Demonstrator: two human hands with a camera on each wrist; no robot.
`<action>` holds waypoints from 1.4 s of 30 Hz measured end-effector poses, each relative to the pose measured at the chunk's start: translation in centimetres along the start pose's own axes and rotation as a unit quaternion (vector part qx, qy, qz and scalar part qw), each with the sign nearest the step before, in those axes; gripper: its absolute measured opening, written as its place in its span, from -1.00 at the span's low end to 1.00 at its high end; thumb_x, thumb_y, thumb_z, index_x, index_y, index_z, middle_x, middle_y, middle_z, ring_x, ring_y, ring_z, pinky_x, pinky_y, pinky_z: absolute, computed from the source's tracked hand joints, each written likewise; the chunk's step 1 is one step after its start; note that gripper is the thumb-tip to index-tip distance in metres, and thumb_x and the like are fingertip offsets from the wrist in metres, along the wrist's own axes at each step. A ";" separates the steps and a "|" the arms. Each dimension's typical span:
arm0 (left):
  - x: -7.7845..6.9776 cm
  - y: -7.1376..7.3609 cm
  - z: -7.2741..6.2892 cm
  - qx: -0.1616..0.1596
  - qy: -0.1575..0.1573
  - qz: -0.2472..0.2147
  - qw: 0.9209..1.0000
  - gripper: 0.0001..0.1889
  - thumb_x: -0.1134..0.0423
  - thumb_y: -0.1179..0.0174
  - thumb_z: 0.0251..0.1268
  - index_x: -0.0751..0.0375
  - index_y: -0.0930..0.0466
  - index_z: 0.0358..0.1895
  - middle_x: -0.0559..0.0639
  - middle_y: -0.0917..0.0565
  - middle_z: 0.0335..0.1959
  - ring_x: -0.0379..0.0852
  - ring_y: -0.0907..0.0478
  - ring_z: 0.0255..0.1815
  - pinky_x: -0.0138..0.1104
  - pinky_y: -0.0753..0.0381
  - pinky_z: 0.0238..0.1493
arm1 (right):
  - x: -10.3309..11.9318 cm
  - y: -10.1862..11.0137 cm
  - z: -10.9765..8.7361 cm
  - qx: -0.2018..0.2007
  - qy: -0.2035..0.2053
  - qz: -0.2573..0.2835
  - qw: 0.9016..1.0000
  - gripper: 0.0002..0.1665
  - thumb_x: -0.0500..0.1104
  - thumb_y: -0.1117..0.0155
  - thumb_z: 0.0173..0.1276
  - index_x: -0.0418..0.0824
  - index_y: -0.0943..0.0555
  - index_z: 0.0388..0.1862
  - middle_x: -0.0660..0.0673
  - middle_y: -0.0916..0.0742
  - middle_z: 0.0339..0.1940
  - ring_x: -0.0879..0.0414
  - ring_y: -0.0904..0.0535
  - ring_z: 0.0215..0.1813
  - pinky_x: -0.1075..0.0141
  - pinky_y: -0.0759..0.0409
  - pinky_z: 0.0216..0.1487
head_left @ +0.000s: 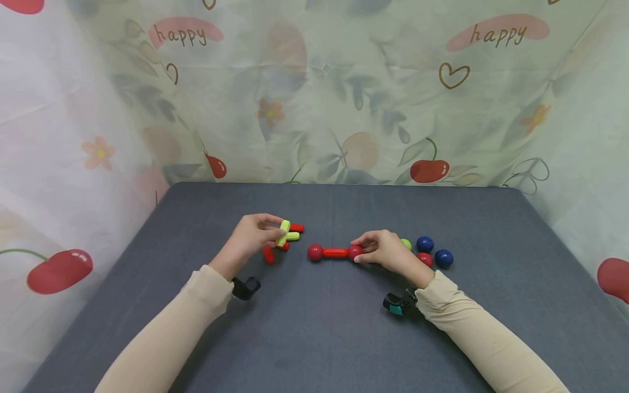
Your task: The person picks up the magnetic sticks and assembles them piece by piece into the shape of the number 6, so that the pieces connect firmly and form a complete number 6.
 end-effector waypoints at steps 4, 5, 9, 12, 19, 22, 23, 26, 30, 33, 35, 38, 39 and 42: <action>-0.1 -1.6 -0.8 0.006 -0.009 -0.002 1.000 -0.63 0.25 -0.32 0.23 0.20 -0.58 0.10 0.14 -0.67 -0.03 -0.08 -0.64 -0.22 -0.13 -0.61 0.04 | 0.0 0.0 0.0 0.000 0.000 0.000 1.000 -0.58 -0.18 -0.50 0.13 -0.18 -0.69 0.00 -0.17 -0.76 -0.07 0.03 -0.71 -0.04 0.16 -0.65 -0.02; 0.0 -2.0 -0.9 0.006 -0.010 0.000 1.000 -0.63 0.25 -0.33 0.22 0.20 -0.59 0.09 0.14 -0.68 -0.05 -0.09 -0.64 -0.24 -0.14 -0.62 0.00 | 0.0 0.0 0.0 0.000 0.001 -0.001 1.000 -0.58 -0.18 -0.50 0.13 -0.18 -0.69 0.01 -0.17 -0.76 -0.07 0.03 -0.71 -0.04 0.16 -0.65 -0.02; 0.4 -3.5 -1.5 0.018 -0.018 -0.012 1.000 -0.62 0.29 -0.34 0.20 0.24 -0.59 0.10 0.14 -0.68 -0.06 -0.09 -0.62 -0.24 -0.15 -0.65 -0.05 | 0.0 0.0 -0.1 0.000 -0.003 0.001 1.000 -0.58 -0.18 -0.50 0.13 -0.17 -0.69 0.01 -0.16 -0.76 -0.06 0.03 -0.71 -0.03 0.16 -0.65 -0.01; 1.0 -4.6 -1.8 0.036 -0.024 -0.018 0.999 -0.63 0.34 -0.33 0.20 0.30 -0.60 0.09 0.14 -0.71 -0.11 -0.12 -0.63 -0.26 -0.19 -0.67 -0.10 | -0.1 0.0 -0.1 -0.001 -0.002 0.001 1.000 -0.58 -0.19 -0.50 0.13 -0.18 -0.69 0.01 -0.17 -0.76 -0.06 0.02 -0.71 -0.03 0.15 -0.65 -0.01; 3.1 -6.7 -1.9 0.056 -0.003 -0.031 0.998 -0.68 0.36 -0.35 0.17 0.38 -0.62 -0.01 0.11 -0.73 -0.25 -0.17 -0.63 -0.37 -0.27 -0.69 -0.23 | 0.0 0.0 -0.2 -0.001 -0.008 0.000 1.000 -0.58 -0.19 -0.50 0.13 -0.17 -0.69 0.01 -0.17 -0.76 -0.05 0.02 -0.70 -0.02 0.14 -0.65 0.00; 3.4 -7.0 -1.7 0.053 0.004 -0.032 0.998 -0.69 0.35 -0.36 0.16 0.38 -0.62 -0.03 0.11 -0.73 -0.25 -0.17 -0.63 -0.37 -0.27 -0.69 -0.24 | 0.0 0.1 -0.2 0.000 -0.011 0.000 1.000 -0.58 -0.19 -0.50 0.13 -0.17 -0.69 0.01 -0.17 -0.76 -0.05 0.02 -0.70 -0.02 0.14 -0.64 0.01; 3.5 -7.0 -1.6 0.053 0.008 -0.032 0.998 -0.68 0.34 -0.36 0.16 0.37 -0.62 -0.03 0.11 -0.72 -0.24 -0.16 -0.63 -0.36 -0.28 -0.69 -0.23 | 0.0 0.1 -0.2 0.000 -0.011 0.000 1.000 -0.58 -0.18 -0.50 0.13 -0.16 -0.69 0.01 -0.17 -0.76 -0.05 0.02 -0.70 -0.02 0.13 -0.64 0.01; 3.5 -7.1 -1.4 0.057 0.020 -0.033 0.998 -0.68 0.33 -0.36 0.17 0.37 -0.62 -0.02 0.11 -0.69 -0.20 -0.12 -0.64 -0.32 -0.29 -0.69 -0.23 | 0.0 0.1 -0.2 0.000 -0.011 0.000 1.000 -0.58 -0.18 -0.50 0.13 -0.16 -0.69 0.01 -0.17 -0.76 -0.05 0.01 -0.70 -0.01 0.13 -0.64 0.01; 3.5 -7.1 -1.2 0.062 0.041 -0.035 0.997 -0.68 0.32 -0.36 0.17 0.37 -0.62 -0.03 0.15 -0.64 -0.19 -0.10 -0.64 -0.32 -0.30 -0.69 -0.25 | 0.0 0.0 -0.2 0.001 -0.010 -0.003 1.000 -0.57 -0.18 -0.50 0.13 -0.17 -0.69 0.02 -0.17 -0.75 -0.05 0.01 -0.70 -0.01 0.13 -0.64 0.01; 3.4 -7.2 -0.9 0.060 0.055 -0.032 0.996 -0.69 0.33 -0.36 0.16 0.36 -0.62 -0.03 0.14 -0.66 -0.21 -0.11 -0.65 -0.34 -0.31 -0.69 -0.27 | 0.0 0.0 -0.1 0.001 -0.009 -0.004 1.000 -0.57 -0.19 -0.50 0.13 -0.17 -0.69 0.02 -0.17 -0.75 -0.05 0.01 -0.70 -0.01 0.13 -0.64 0.01; 3.3 -7.2 -0.7 0.058 0.060 -0.029 0.996 -0.70 0.34 -0.36 0.16 0.37 -0.63 -0.04 0.14 -0.66 -0.22 -0.13 -0.65 -0.35 -0.31 -0.69 -0.27 | 0.0 0.0 -0.1 0.001 -0.009 -0.004 1.000 -0.57 -0.19 -0.50 0.13 -0.17 -0.69 0.02 -0.17 -0.75 -0.05 0.01 -0.70 -0.02 0.13 -0.64 0.01; 3.2 -7.1 -0.5 0.057 0.068 -0.027 0.996 -0.72 0.35 -0.35 0.17 0.36 -0.63 -0.06 0.14 -0.67 -0.22 -0.14 -0.65 -0.36 -0.32 -0.69 -0.27 | 0.1 0.0 -0.1 0.002 -0.009 -0.004 1.000 -0.57 -0.19 -0.50 0.13 -0.17 -0.69 0.01 -0.17 -0.75 -0.05 0.01 -0.70 -0.02 0.13 -0.64 0.01; 3.2 -7.1 -0.5 0.057 0.070 -0.027 0.996 -0.72 0.36 -0.35 0.17 0.37 -0.63 -0.06 0.14 -0.67 -0.22 -0.15 -0.65 -0.36 -0.32 -0.69 -0.27 | 0.1 0.0 0.0 0.002 -0.009 -0.004 1.000 -0.57 -0.19 -0.50 0.13 -0.17 -0.69 0.02 -0.17 -0.75 -0.04 0.01 -0.70 -0.01 0.13 -0.64 0.01; 3.1 -7.1 -0.4 0.056 0.074 -0.023 0.995 -0.73 0.36 -0.36 0.16 0.36 -0.63 -0.08 0.14 -0.67 -0.22 -0.15 -0.65 -0.38 -0.32 -0.69 -0.28 | 0.1 0.0 0.0 0.002 -0.006 -0.004 1.000 -0.57 -0.19 -0.50 0.13 -0.17 -0.69 0.02 -0.17 -0.75 -0.04 0.01 -0.70 -0.01 0.14 -0.65 0.01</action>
Point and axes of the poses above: each hand's wrist, its own z-axis towards the middle knuckle, its own y-axis out of the back of the hand, x = y × z, the point moved 1 cm from there along z, towards the middle knuckle
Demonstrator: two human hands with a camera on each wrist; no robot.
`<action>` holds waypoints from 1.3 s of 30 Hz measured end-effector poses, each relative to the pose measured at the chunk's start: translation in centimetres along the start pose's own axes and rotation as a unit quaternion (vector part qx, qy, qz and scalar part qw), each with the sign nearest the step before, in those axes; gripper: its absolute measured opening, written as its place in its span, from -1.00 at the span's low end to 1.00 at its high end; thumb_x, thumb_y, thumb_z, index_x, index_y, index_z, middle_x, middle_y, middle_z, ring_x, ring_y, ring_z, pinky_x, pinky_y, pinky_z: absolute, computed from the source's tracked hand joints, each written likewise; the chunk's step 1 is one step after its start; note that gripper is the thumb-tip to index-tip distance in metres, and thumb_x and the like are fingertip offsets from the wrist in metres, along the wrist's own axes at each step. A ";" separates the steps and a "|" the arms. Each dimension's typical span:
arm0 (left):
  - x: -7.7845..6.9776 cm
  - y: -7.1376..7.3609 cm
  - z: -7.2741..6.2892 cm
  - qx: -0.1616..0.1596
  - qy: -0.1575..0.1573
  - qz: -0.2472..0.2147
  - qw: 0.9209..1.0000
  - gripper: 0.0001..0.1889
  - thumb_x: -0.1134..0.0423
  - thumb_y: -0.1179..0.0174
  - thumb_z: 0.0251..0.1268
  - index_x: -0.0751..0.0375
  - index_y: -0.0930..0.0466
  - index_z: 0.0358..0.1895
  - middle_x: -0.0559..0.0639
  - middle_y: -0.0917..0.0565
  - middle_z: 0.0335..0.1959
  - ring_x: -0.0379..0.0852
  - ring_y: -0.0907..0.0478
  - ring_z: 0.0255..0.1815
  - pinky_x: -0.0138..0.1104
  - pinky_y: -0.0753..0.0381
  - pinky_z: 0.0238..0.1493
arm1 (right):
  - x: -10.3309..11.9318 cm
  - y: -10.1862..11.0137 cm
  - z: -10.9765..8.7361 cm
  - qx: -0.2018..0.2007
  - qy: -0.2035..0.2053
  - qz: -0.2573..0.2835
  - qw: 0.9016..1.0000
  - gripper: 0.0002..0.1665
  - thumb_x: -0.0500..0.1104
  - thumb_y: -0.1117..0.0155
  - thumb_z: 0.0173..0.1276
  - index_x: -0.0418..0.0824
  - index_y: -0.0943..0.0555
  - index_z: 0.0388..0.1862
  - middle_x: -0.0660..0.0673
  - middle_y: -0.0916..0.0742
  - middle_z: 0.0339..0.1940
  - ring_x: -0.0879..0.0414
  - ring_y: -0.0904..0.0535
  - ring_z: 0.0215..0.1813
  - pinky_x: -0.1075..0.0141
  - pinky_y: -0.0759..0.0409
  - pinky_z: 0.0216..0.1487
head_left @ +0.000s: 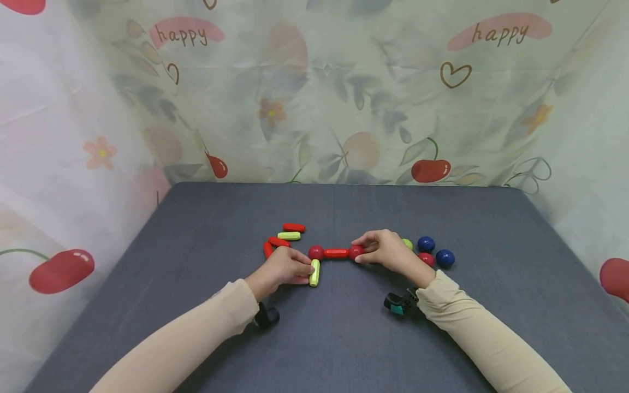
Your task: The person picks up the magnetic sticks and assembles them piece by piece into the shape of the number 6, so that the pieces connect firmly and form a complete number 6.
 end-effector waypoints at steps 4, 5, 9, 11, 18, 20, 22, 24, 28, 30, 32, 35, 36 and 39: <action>0.0 0.0 0.1 -0.002 0.000 0.007 1.000 -0.74 0.35 -0.36 0.16 0.35 -0.64 -0.09 0.12 -0.67 -0.23 -0.17 -0.65 -0.41 -0.34 -0.69 -0.29 | 0.0 0.0 0.0 -0.001 0.002 -0.001 1.000 -0.57 -0.20 -0.49 0.14 -0.17 -0.68 0.02 -0.17 -0.75 -0.03 0.01 -0.70 -0.01 0.15 -0.65 0.00; 0.0 -0.1 0.1 -0.003 0.000 0.008 1.000 -0.75 0.35 -0.36 0.16 0.35 -0.64 -0.10 0.12 -0.67 -0.24 -0.17 -0.64 -0.41 -0.34 -0.69 -0.30 | -0.1 0.0 0.0 -0.001 0.002 -0.002 1.000 -0.58 -0.20 -0.49 0.14 -0.17 -0.68 0.02 -0.17 -0.75 -0.03 0.01 -0.70 -0.01 0.15 -0.65 0.00; 0.0 -0.1 0.2 -0.003 0.000 0.007 1.000 -0.76 0.36 -0.36 0.16 0.35 -0.64 -0.11 0.11 -0.67 -0.25 -0.18 -0.64 -0.42 -0.34 -0.69 -0.30 | -0.1 0.0 0.0 0.000 0.001 -0.001 1.000 -0.57 -0.20 -0.49 0.14 -0.17 -0.68 0.03 -0.17 -0.75 -0.04 0.01 -0.70 -0.01 0.14 -0.64 0.01; 0.1 0.0 0.2 -0.003 -0.001 0.005 1.000 -0.76 0.36 -0.36 0.16 0.35 -0.64 -0.11 0.11 -0.67 -0.26 -0.18 -0.64 -0.43 -0.34 -0.69 -0.30 | -0.1 -0.1 0.1 0.000 -0.001 0.000 1.000 -0.58 -0.20 -0.49 0.14 -0.16 -0.69 0.02 -0.16 -0.75 -0.04 0.02 -0.70 -0.01 0.14 -0.64 0.01; 0.0 -0.1 0.1 0.002 -0.008 0.006 1.000 -0.74 0.37 -0.40 0.09 0.36 -0.64 -0.14 0.09 -0.68 -0.27 -0.19 -0.64 -0.43 -0.31 -0.69 -0.28 | -0.1 -0.1 0.0 0.000 -0.005 -0.005 1.000 -0.57 -0.19 -0.49 0.14 -0.16 -0.68 0.03 -0.16 -0.75 -0.02 0.01 -0.70 0.00 0.14 -0.65 0.00; 0.0 -0.1 0.1 0.002 -0.008 0.003 1.000 -0.74 0.39 -0.41 0.08 0.36 -0.63 -0.14 0.10 -0.67 -0.27 -0.19 -0.64 -0.42 -0.30 -0.70 -0.27 | 0.0 -0.1 0.0 -0.001 -0.003 -0.006 1.000 -0.57 -0.19 -0.49 0.14 -0.15 -0.68 0.03 -0.15 -0.75 -0.03 0.01 -0.70 0.00 0.14 -0.65 0.00; 0.0 -0.1 0.1 0.002 -0.008 0.003 1.000 -0.73 0.40 -0.40 0.08 0.36 -0.62 -0.14 0.10 -0.67 -0.26 -0.19 -0.64 -0.42 -0.30 -0.70 -0.27 | 0.0 -0.1 0.0 -0.001 -0.002 -0.006 1.000 -0.57 -0.19 -0.50 0.14 -0.15 -0.69 0.02 -0.15 -0.75 -0.03 0.01 -0.70 0.00 0.15 -0.65 -0.01; 0.0 -0.1 0.1 0.002 -0.007 0.000 1.000 -0.74 0.40 -0.40 0.08 0.36 -0.61 -0.14 0.10 -0.66 -0.26 -0.19 -0.63 -0.42 -0.30 -0.70 -0.27 | 0.0 0.0 0.0 -0.002 -0.001 -0.006 1.000 -0.58 -0.19 -0.50 0.13 -0.15 -0.69 0.02 -0.15 -0.75 -0.03 0.01 -0.70 -0.01 0.15 -0.65 -0.01; 0.0 -0.1 0.2 0.005 -0.009 -0.001 1.000 -0.74 0.41 -0.40 0.08 0.37 -0.61 -0.15 0.09 -0.66 -0.28 -0.20 -0.63 -0.43 -0.30 -0.70 -0.28 | 0.1 0.0 0.0 -0.001 0.002 -0.011 1.000 -0.57 -0.19 -0.50 0.13 -0.16 -0.69 0.02 -0.15 -0.75 -0.05 0.02 -0.70 -0.03 0.15 -0.65 -0.01; 0.0 0.0 0.3 0.006 -0.010 -0.001 1.000 -0.74 0.41 -0.40 0.08 0.37 -0.61 -0.15 0.09 -0.67 -0.29 -0.20 -0.63 -0.44 -0.30 -0.70 -0.29 | 0.2 0.0 0.0 -0.001 0.003 -0.016 1.000 -0.57 -0.19 -0.50 0.13 -0.16 -0.69 0.02 -0.15 -0.75 -0.05 0.03 -0.69 -0.04 0.14 -0.64 0.00; 0.1 0.0 0.3 0.006 -0.010 -0.002 1.000 -0.75 0.41 -0.40 0.08 0.37 -0.61 -0.16 0.09 -0.67 -0.30 -0.20 -0.63 -0.45 -0.31 -0.70 -0.30 | 0.2 0.0 0.1 0.000 0.006 -0.022 1.000 -0.57 -0.19 -0.49 0.14 -0.16 -0.68 0.02 -0.15 -0.75 -0.05 0.03 -0.68 -0.04 0.13 -0.64 0.02; 0.1 0.1 0.4 0.008 -0.009 -0.004 1.000 -0.75 0.41 -0.40 0.08 0.37 -0.61 -0.17 0.09 -0.66 -0.31 -0.20 -0.63 -0.45 -0.31 -0.70 -0.30 | 0.3 -0.1 0.1 -0.001 0.009 -0.030 0.999 -0.57 -0.18 -0.49 0.14 -0.16 -0.68 0.03 -0.15 -0.75 -0.04 0.03 -0.67 -0.03 0.12 -0.63 0.05; 0.1 0.1 0.4 0.009 -0.009 -0.005 1.000 -0.75 0.41 -0.40 0.07 0.37 -0.61 -0.17 0.09 -0.66 -0.31 -0.20 -0.63 -0.45 -0.31 -0.70 -0.30 | 0.3 -0.1 0.0 -0.002 0.011 -0.032 0.999 -0.57 -0.18 -0.49 0.14 -0.16 -0.67 0.03 -0.15 -0.75 -0.04 0.03 -0.68 -0.02 0.11 -0.62 0.05; 0.1 0.1 0.5 0.009 -0.008 -0.005 1.000 -0.74 0.40 -0.41 0.07 0.36 -0.61 -0.16 0.09 -0.66 -0.30 -0.20 -0.63 -0.45 -0.31 -0.70 -0.29 | 0.3 -0.1 -0.1 -0.003 0.014 -0.036 0.999 -0.56 -0.18 -0.49 0.14 -0.16 -0.67 0.03 -0.16 -0.75 -0.04 0.02 -0.68 -0.01 0.10 -0.61 0.07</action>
Point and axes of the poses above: each hand's wrist, its own z-axis towards the middle knuckle, its own y-axis out of the back of the hand, x = y × z, the point moved 1 cm from there along z, towards the middle knuckle
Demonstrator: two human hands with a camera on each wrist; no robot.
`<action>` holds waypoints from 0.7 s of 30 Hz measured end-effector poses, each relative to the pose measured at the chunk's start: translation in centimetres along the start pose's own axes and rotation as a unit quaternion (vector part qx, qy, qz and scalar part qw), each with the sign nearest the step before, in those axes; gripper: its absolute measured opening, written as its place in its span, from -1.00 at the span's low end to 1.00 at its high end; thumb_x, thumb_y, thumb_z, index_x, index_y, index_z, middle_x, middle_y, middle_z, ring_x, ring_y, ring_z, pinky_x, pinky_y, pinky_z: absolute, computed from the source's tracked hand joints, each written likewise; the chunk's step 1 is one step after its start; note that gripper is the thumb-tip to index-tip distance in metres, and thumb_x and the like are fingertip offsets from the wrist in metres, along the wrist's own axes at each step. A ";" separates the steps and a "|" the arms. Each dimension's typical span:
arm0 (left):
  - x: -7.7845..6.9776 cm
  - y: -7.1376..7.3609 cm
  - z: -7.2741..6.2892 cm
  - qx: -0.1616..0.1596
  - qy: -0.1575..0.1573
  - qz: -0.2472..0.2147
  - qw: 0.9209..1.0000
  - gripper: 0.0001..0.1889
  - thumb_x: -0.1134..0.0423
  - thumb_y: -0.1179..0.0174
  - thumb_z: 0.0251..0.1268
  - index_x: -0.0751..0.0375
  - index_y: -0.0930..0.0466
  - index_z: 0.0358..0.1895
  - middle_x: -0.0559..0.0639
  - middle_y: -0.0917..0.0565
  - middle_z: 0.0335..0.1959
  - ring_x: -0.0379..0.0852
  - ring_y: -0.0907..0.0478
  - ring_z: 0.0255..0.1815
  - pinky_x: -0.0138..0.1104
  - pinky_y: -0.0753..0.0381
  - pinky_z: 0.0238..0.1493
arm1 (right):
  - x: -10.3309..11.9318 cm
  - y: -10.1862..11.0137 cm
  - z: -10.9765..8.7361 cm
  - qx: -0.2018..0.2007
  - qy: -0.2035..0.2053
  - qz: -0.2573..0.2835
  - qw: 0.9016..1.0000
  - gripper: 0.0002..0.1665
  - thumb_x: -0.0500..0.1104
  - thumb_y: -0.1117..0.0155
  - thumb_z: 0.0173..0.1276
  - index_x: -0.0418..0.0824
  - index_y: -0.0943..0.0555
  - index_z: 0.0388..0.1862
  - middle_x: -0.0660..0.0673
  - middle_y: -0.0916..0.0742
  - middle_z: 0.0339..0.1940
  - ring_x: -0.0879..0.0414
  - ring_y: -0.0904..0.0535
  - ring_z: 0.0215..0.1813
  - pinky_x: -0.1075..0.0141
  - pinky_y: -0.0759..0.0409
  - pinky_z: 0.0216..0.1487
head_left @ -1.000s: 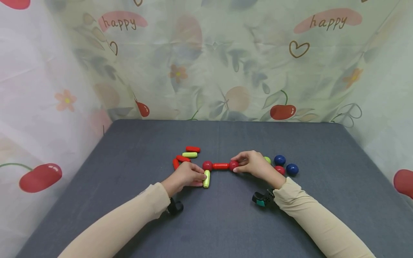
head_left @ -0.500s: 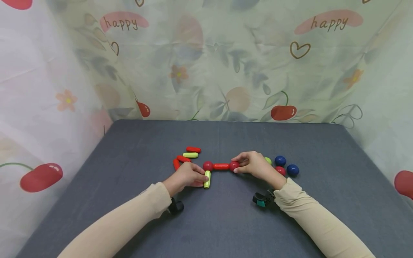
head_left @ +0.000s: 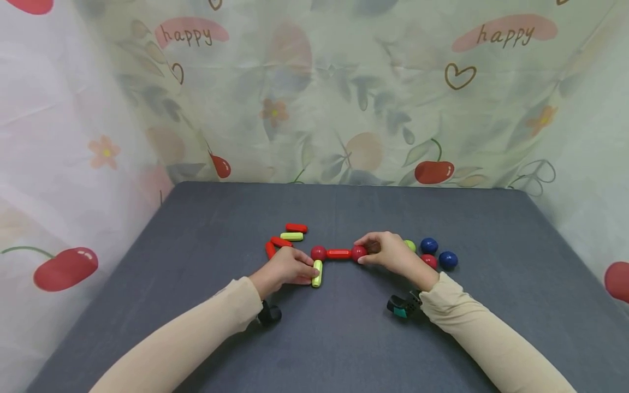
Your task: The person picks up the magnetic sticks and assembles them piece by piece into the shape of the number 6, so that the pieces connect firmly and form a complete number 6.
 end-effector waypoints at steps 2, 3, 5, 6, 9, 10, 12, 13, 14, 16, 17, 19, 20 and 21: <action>0.0 0.0 0.0 -0.002 0.001 0.002 1.000 -0.73 0.39 -0.41 0.07 0.36 -0.61 -0.16 0.10 -0.66 -0.29 -0.20 -0.64 -0.44 -0.31 -0.70 -0.29 | 0.0 0.0 -0.1 -0.001 0.001 0.001 1.000 -0.56 -0.18 -0.49 0.14 -0.17 -0.66 0.03 -0.17 -0.74 -0.03 0.01 -0.68 0.00 0.09 -0.61 0.08; 0.0 -0.1 -0.1 -0.003 0.001 0.003 1.000 -0.73 0.39 -0.42 0.07 0.36 -0.61 -0.15 0.10 -0.66 -0.29 -0.20 -0.64 -0.44 -0.31 -0.70 -0.29 | 0.0 0.0 -0.1 -0.001 0.002 0.004 1.000 -0.55 -0.18 -0.49 0.14 -0.18 -0.66 0.04 -0.17 -0.74 -0.02 0.00 -0.68 0.01 0.09 -0.61 0.08; 0.0 -0.1 -0.1 -0.004 0.001 0.006 1.000 -0.73 0.38 -0.42 0.07 0.36 -0.61 -0.15 0.10 -0.67 -0.29 -0.19 -0.64 -0.45 -0.31 -0.70 -0.30 | 0.0 0.0 -0.2 -0.001 0.006 0.009 1.000 -0.52 -0.18 -0.49 0.14 -0.19 -0.63 0.08 -0.18 -0.73 0.01 -0.02 -0.67 0.04 0.09 -0.61 0.08; 0.0 -0.1 -0.1 -0.004 0.001 0.006 1.000 -0.73 0.39 -0.42 0.07 0.36 -0.61 -0.15 0.10 -0.67 -0.29 -0.19 -0.64 -0.45 -0.31 -0.70 -0.30 | 0.0 0.0 -0.3 0.000 0.007 0.014 1.000 -0.49 -0.19 -0.49 0.15 -0.19 -0.62 0.10 -0.19 -0.72 0.03 -0.03 -0.67 0.06 0.09 -0.61 0.08; -0.1 0.0 -0.1 -0.002 0.001 0.006 1.000 -0.73 0.39 -0.41 0.07 0.36 -0.61 -0.16 0.10 -0.67 -0.29 -0.19 -0.64 -0.45 -0.30 -0.70 -0.30 | 0.2 0.2 -0.6 -0.002 0.013 0.030 0.999 -0.42 -0.19 -0.48 0.16 -0.21 -0.56 0.18 -0.22 -0.69 0.10 -0.07 -0.65 0.10 0.07 -0.61 0.07; -0.1 0.0 0.0 -0.002 0.002 0.006 1.000 -0.73 0.39 -0.41 0.07 0.36 -0.61 -0.16 0.10 -0.67 -0.29 -0.19 -0.64 -0.45 -0.30 -0.70 -0.30 | 0.3 0.3 -0.8 -0.002 0.018 0.034 0.999 -0.41 -0.19 -0.47 0.17 -0.22 -0.54 0.20 -0.24 -0.67 0.13 -0.09 -0.64 0.12 0.07 -0.61 0.07; -0.1 0.0 0.0 -0.001 0.003 0.007 1.000 -0.73 0.38 -0.41 0.07 0.35 -0.61 -0.16 0.10 -0.67 -0.29 -0.19 -0.65 -0.44 -0.30 -0.70 -0.29 | 0.6 0.6 -1.2 -0.007 0.019 0.040 0.999 -0.40 -0.18 -0.45 0.19 -0.21 -0.53 0.22 -0.24 -0.66 0.15 -0.10 -0.63 0.14 0.05 -0.60 0.09; -0.1 0.0 0.0 -0.001 0.004 0.007 1.000 -0.73 0.37 -0.41 0.07 0.35 -0.61 -0.16 0.10 -0.67 -0.29 -0.19 -0.65 -0.44 -0.30 -0.70 -0.29 | 0.8 0.9 -1.5 -0.010 0.020 0.039 0.999 -0.40 -0.18 -0.44 0.21 -0.21 -0.52 0.23 -0.24 -0.66 0.15 -0.11 -0.62 0.15 0.04 -0.59 0.09; -0.1 0.1 0.0 0.000 0.005 0.007 1.000 -0.74 0.37 -0.41 0.08 0.35 -0.61 -0.16 0.10 -0.67 -0.29 -0.18 -0.65 -0.44 -0.30 -0.70 -0.29 | 0.9 1.1 -1.7 -0.013 0.022 0.037 0.999 -0.41 -0.17 -0.43 0.22 -0.21 -0.52 0.24 -0.24 -0.65 0.15 -0.11 -0.61 0.16 0.03 -0.59 0.10; -0.1 0.1 0.0 0.000 0.005 0.008 1.000 -0.74 0.37 -0.41 0.08 0.35 -0.61 -0.16 0.11 -0.67 -0.29 -0.18 -0.66 -0.44 -0.30 -0.70 -0.29 | 1.1 1.6 -2.3 -0.019 0.026 0.033 0.999 -0.41 -0.16 -0.41 0.24 -0.20 -0.51 0.25 -0.23 -0.65 0.17 -0.12 -0.60 0.18 0.02 -0.57 0.12; -0.1 0.1 0.0 0.000 0.004 0.008 1.000 -0.74 0.36 -0.42 0.08 0.35 -0.61 -0.16 0.11 -0.67 -0.29 -0.18 -0.66 -0.44 -0.30 -0.70 -0.28 | 1.2 1.8 -2.6 -0.024 0.026 0.030 0.999 -0.41 -0.16 -0.41 0.24 -0.19 -0.51 0.26 -0.22 -0.65 0.17 -0.11 -0.59 0.19 0.02 -0.57 0.13; 0.0 0.1 0.0 0.000 0.005 0.007 1.000 -0.74 0.36 -0.42 0.08 0.35 -0.61 -0.16 0.11 -0.67 -0.29 -0.18 -0.66 -0.44 -0.30 -0.70 -0.28 | 1.3 2.4 -3.2 -0.033 0.030 0.027 0.999 -0.41 -0.15 -0.40 0.25 -0.20 -0.51 0.25 -0.23 -0.64 0.18 -0.13 -0.59 0.19 0.02 -0.57 0.12; 0.0 0.1 0.0 0.000 0.005 0.007 1.000 -0.74 0.36 -0.42 0.08 0.35 -0.61 -0.17 0.11 -0.67 -0.29 -0.18 -0.66 -0.44 -0.30 -0.70 -0.28 | 1.4 2.7 -3.5 -0.038 0.033 0.027 0.998 -0.42 -0.15 -0.40 0.25 -0.21 -0.51 0.25 -0.24 -0.64 0.18 -0.13 -0.59 0.19 0.02 -0.57 0.12; 0.0 0.1 0.0 0.000 0.005 0.007 1.000 -0.74 0.36 -0.42 0.07 0.35 -0.61 -0.17 0.10 -0.67 -0.29 -0.18 -0.66 -0.44 -0.30 -0.70 -0.28 | 1.4 3.0 -3.9 -0.044 0.034 0.028 0.998 -0.42 -0.15 -0.40 0.25 -0.21 -0.51 0.25 -0.24 -0.64 0.19 -0.13 -0.58 0.20 0.02 -0.57 0.12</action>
Point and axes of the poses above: each hand's wrist, its own z-axis towards the middle knuckle, its own y-axis out of the back of the hand, x = y × z, the point moved 1 cm from there along z, towards the middle knuckle
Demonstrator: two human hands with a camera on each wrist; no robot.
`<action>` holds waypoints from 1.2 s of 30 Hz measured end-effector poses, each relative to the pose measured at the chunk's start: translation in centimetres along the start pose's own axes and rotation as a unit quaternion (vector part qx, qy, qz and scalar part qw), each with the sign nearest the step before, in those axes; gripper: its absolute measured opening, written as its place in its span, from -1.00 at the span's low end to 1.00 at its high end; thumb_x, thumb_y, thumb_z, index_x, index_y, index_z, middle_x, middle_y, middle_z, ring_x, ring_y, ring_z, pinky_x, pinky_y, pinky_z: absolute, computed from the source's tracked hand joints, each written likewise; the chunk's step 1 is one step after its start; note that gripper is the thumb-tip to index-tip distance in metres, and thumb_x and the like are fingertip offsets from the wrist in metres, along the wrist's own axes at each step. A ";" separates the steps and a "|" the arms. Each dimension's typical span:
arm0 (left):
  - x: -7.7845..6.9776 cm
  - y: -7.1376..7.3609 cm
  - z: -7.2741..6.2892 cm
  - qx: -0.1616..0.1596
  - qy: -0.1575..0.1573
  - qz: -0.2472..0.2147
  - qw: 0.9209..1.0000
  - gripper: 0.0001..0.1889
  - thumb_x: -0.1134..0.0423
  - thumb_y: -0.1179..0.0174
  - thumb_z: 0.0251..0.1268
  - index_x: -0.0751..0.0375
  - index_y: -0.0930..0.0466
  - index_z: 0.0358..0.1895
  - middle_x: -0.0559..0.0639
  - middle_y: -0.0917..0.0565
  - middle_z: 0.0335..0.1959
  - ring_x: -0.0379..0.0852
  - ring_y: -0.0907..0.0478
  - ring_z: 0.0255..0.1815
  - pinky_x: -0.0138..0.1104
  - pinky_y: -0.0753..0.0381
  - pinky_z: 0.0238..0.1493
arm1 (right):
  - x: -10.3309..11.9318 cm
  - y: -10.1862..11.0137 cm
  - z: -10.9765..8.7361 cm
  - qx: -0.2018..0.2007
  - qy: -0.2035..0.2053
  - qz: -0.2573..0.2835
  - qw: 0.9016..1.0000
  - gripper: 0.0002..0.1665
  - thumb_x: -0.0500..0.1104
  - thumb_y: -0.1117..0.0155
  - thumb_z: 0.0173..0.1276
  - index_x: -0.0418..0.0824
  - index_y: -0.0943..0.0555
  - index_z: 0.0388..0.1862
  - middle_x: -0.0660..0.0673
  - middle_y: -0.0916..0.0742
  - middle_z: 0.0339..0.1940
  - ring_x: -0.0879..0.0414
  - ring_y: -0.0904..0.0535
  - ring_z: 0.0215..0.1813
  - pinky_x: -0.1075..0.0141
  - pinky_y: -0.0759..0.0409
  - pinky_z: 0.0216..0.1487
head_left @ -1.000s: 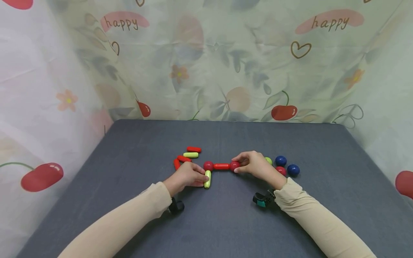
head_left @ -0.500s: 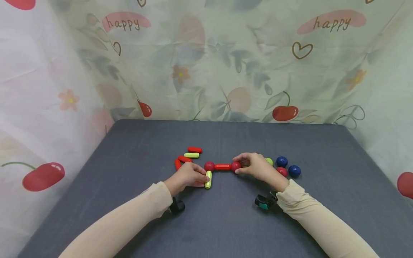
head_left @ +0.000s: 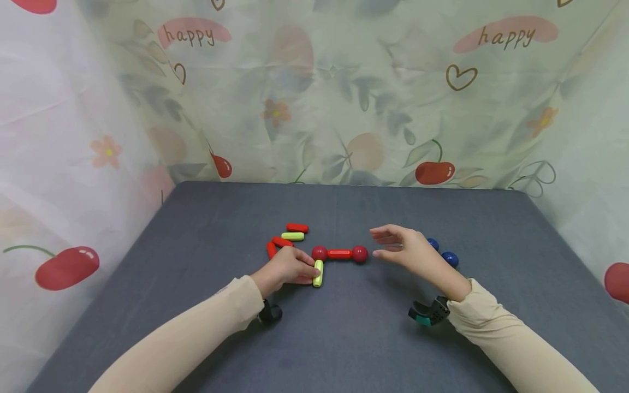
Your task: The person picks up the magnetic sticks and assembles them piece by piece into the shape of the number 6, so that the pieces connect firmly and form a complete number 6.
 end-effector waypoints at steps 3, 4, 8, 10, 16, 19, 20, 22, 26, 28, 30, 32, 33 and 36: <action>0.0 0.0 0.0 0.000 0.001 0.001 1.000 -0.74 0.36 -0.42 0.07 0.34 -0.62 -0.17 0.10 -0.67 -0.29 -0.18 -0.65 -0.44 -0.30 -0.70 -0.29 | 0.0 1.0 -1.0 -0.019 -0.005 -0.001 1.000 -0.44 -0.14 -0.41 0.25 -0.20 -0.53 0.22 -0.24 -0.64 0.18 -0.14 -0.58 0.20 0.04 -0.59 0.09; 0.0 0.0 0.0 -0.001 0.001 0.001 1.000 -0.74 0.36 -0.42 0.07 0.34 -0.62 -0.17 0.10 -0.67 -0.29 -0.18 -0.65 -0.44 -0.31 -0.70 -0.29 | 0.0 1.4 -1.3 -0.026 -0.006 -0.002 1.000 -0.45 -0.14 -0.40 0.25 -0.20 -0.54 0.22 -0.23 -0.64 0.19 -0.14 -0.58 0.20 0.05 -0.59 0.09; 0.0 -0.1 0.0 -0.002 0.003 0.001 1.000 -0.74 0.36 -0.43 0.06 0.34 -0.62 -0.18 0.10 -0.66 -0.29 -0.18 -0.65 -0.43 -0.31 -0.69 -0.29 | -0.6 2.8 -2.7 -0.049 -0.018 -0.012 0.999 -0.49 -0.14 -0.39 0.27 -0.16 -0.55 0.20 -0.20 -0.64 0.20 -0.15 -0.60 0.18 0.07 -0.61 0.06; 0.0 -0.1 0.0 -0.004 0.004 0.001 1.000 -0.73 0.36 -0.43 0.06 0.33 -0.62 -0.18 0.10 -0.66 -0.29 -0.18 -0.65 -0.43 -0.31 -0.69 -0.30 | -1.1 3.6 -3.3 -0.061 -0.019 -0.024 0.998 -0.50 -0.16 -0.37 0.28 -0.16 -0.55 0.20 -0.20 -0.64 0.20 -0.16 -0.60 0.17 0.08 -0.61 0.06; -0.1 -0.1 0.0 -0.007 0.008 0.001 1.000 -0.73 0.37 -0.43 0.05 0.33 -0.62 -0.18 0.10 -0.66 -0.28 -0.17 -0.65 -0.42 -0.31 -0.69 -0.30 | -3.6 5.7 -4.6 -0.086 -0.045 -0.048 0.994 -0.46 -0.09 -0.32 0.33 -0.20 -0.50 0.26 -0.26 -0.62 0.22 -0.21 -0.56 0.21 -0.01 -0.58 0.06; 0.0 -0.1 0.1 -0.007 0.007 0.001 1.000 -0.73 0.37 -0.43 0.05 0.34 -0.62 -0.17 0.10 -0.66 -0.28 -0.17 -0.65 -0.42 -0.31 -0.69 -0.30 | -5.1 6.5 -5.1 -0.089 -0.063 -0.055 0.993 -0.42 0.00 -0.29 0.36 -0.21 -0.47 0.28 -0.30 -0.60 0.24 -0.24 -0.53 0.23 -0.06 -0.56 0.07; 0.0 -0.1 0.1 -0.007 0.007 0.001 1.000 -0.73 0.37 -0.43 0.05 0.34 -0.62 -0.17 0.10 -0.66 -0.28 -0.17 -0.65 -0.42 -0.31 -0.69 -0.30 | -5.6 6.8 -5.2 -0.087 -0.069 -0.057 0.992 -0.40 0.03 -0.28 0.36 -0.21 -0.46 0.29 -0.31 -0.59 0.24 -0.25 -0.52 0.24 -0.08 -0.56 0.07; 0.0 -0.1 0.1 -0.007 0.006 0.002 1.000 -0.73 0.38 -0.43 0.05 0.34 -0.62 -0.17 0.10 -0.65 -0.28 -0.17 -0.65 -0.42 -0.32 -0.69 -0.31 | -6.5 7.1 -5.4 -0.082 -0.081 -0.061 0.991 -0.37 0.06 -0.27 0.36 -0.23 -0.45 0.30 -0.34 -0.57 0.25 -0.27 -0.51 0.25 -0.10 -0.55 0.07; 0.0 -0.1 0.0 -0.005 0.005 0.003 1.000 -0.73 0.38 -0.43 0.05 0.34 -0.62 -0.17 0.11 -0.65 -0.28 -0.17 -0.64 -0.43 -0.32 -0.69 -0.31 | -8.1 7.4 -5.6 -0.054 -0.100 -0.070 0.991 -0.30 0.08 -0.28 0.35 -0.29 -0.41 0.33 -0.40 -0.53 0.28 -0.32 -0.46 0.27 -0.18 -0.49 0.11; 0.0 -0.1 0.0 -0.005 0.005 0.004 1.000 -0.73 0.38 -0.43 0.05 0.34 -0.62 -0.17 0.10 -0.65 -0.28 -0.17 -0.64 -0.43 -0.32 -0.69 -0.31 | -8.8 7.4 -5.6 -0.037 -0.104 -0.072 0.991 -0.26 0.09 -0.29 0.34 -0.31 -0.39 0.34 -0.43 -0.50 0.29 -0.35 -0.45 0.27 -0.21 -0.45 0.11; 0.0 -0.1 0.0 -0.004 0.004 0.004 1.000 -0.73 0.38 -0.43 0.05 0.34 -0.62 -0.17 0.10 -0.66 -0.28 -0.18 -0.64 -0.44 -0.32 -0.69 -0.31 | -9.4 7.3 -5.5 -0.025 -0.106 -0.069 0.992 -0.25 0.07 -0.31 0.33 -0.33 -0.39 0.34 -0.44 -0.49 0.30 -0.36 -0.45 0.26 -0.22 -0.44 0.12; 0.0 -0.1 0.0 -0.003 0.002 0.004 1.000 -0.73 0.38 -0.43 0.05 0.34 -0.62 -0.17 0.10 -0.66 -0.29 -0.18 -0.64 -0.44 -0.32 -0.69 -0.31 | -9.9 7.2 -5.5 -0.017 -0.102 -0.071 0.992 -0.26 0.05 -0.33 0.32 -0.34 -0.40 0.32 -0.44 -0.49 0.29 -0.36 -0.48 0.24 -0.22 -0.46 0.11; 0.0 -0.1 0.0 -0.003 0.001 0.004 1.000 -0.74 0.38 -0.43 0.05 0.34 -0.62 -0.17 0.10 -0.66 -0.28 -0.18 -0.64 -0.45 -0.32 -0.69 -0.31 | -10.1 7.2 -5.4 -0.014 -0.100 -0.070 0.992 -0.27 0.04 -0.33 0.31 -0.34 -0.41 0.32 -0.44 -0.50 0.29 -0.36 -0.48 0.23 -0.21 -0.46 0.11; 0.0 -0.1 0.1 0.000 -0.002 0.003 1.000 -0.73 0.39 -0.42 0.05 0.35 -0.62 -0.17 0.11 -0.66 -0.28 -0.18 -0.64 -0.45 -0.32 -0.69 -0.31 | -10.5 7.2 -5.3 -0.008 -0.093 -0.072 0.993 -0.30 0.01 -0.34 0.31 -0.35 -0.43 0.30 -0.44 -0.51 0.27 -0.35 -0.51 0.21 -0.18 -0.49 0.10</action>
Point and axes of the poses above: each hand's wrist, its own z-axis towards the middle knuckle, its own y-axis out of the back of the hand, x = y × z, the point moved 1 cm from there along z, towards the middle knuckle
